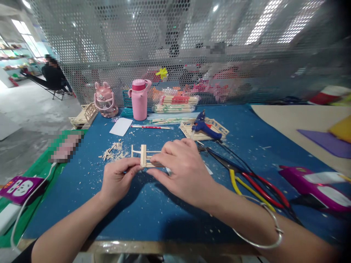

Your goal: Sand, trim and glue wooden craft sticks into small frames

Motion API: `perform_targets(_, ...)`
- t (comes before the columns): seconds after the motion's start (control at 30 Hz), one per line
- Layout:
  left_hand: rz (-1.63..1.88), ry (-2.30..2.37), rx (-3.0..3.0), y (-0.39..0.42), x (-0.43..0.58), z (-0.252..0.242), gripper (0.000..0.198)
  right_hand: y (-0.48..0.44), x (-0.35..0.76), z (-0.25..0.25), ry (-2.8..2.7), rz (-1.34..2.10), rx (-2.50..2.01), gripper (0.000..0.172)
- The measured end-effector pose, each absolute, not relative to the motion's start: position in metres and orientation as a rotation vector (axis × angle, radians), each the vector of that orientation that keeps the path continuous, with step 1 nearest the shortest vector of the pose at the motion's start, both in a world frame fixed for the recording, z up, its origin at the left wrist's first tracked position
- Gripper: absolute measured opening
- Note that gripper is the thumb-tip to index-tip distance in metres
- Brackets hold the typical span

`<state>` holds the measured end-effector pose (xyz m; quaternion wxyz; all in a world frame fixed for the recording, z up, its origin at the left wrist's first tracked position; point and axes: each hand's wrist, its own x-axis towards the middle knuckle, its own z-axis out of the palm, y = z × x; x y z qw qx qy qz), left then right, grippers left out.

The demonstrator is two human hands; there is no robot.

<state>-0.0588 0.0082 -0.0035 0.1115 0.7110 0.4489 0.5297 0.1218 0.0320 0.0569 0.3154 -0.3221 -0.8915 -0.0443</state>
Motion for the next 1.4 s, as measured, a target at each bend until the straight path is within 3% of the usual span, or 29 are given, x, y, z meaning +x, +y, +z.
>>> perform_targets(0.93, 1.508, 1.353, 2.033, 0.007, -0.058, -0.003, 0.011, 0.036, 0.122, 0.054, -2.387, -0.049, -0.826, 0.014)
perform_targets(1.1, 1.500, 1.412, 1.992, 0.007, -0.058, -0.003, 0.012, 0.037, 0.127, 0.062, -2.351, -0.100, -0.813, 0.017)
perform_targets(1.23, 1.521, 1.485, 1.887, 0.007, -0.060, -0.005, 0.013, 0.040, 0.149, 0.083, -2.039, -0.164, -0.781, 0.029)
perform_targets(1.4, 1.516, 1.494, 1.870, 0.008, -0.061, -0.007, 0.013, 0.040, 0.170, 0.087, -1.770, -0.152, -0.719, 0.010)
